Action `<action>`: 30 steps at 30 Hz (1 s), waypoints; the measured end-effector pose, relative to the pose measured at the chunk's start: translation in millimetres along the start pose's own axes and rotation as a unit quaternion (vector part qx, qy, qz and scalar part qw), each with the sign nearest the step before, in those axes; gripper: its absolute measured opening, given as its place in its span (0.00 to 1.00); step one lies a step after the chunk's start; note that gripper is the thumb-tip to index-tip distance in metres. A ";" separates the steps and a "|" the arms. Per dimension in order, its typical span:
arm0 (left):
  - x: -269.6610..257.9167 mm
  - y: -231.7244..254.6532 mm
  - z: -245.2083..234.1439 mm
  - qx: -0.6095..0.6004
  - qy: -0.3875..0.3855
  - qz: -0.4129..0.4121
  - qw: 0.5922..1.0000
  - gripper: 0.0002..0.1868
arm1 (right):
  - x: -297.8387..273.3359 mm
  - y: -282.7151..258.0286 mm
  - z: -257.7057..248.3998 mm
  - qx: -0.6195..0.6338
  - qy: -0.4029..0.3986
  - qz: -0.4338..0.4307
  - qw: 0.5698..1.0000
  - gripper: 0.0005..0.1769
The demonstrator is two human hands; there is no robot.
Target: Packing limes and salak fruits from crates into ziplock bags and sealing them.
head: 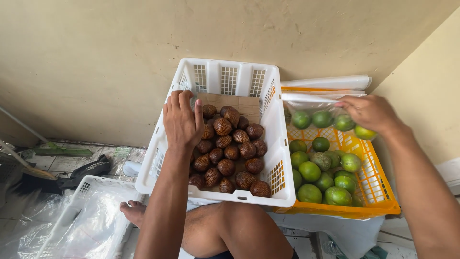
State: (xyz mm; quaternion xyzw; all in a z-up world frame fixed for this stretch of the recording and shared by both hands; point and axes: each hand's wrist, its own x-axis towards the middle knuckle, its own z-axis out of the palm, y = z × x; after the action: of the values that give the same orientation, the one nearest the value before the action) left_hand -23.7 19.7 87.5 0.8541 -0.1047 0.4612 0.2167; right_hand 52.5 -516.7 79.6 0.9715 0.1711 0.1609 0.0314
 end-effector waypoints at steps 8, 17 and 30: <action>-3.0 -10.9 7.9 0.020 -0.113 -0.046 0.992 0.21 | 25.9 -35.0 49.7 0.076 -0.046 0.033 0.995 0.24; 1.0 -13.0 7.9 0.023 -0.171 -0.067 0.983 0.23 | 22.9 -43.3 70.7 0.003 -0.120 0.014 0.993 0.31; 0.6 -14.7 15.6 0.023 -0.230 -0.075 0.970 0.26 | 38.1 -38.9 96.5 -0.012 -0.052 -0.057 0.997 0.22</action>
State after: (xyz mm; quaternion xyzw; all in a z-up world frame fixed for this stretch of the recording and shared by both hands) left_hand -6.2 25.4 76.4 0.9473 -0.0769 0.2373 0.2009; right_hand 105.1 -467.7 -4.7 0.9668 0.2220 0.1103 0.0613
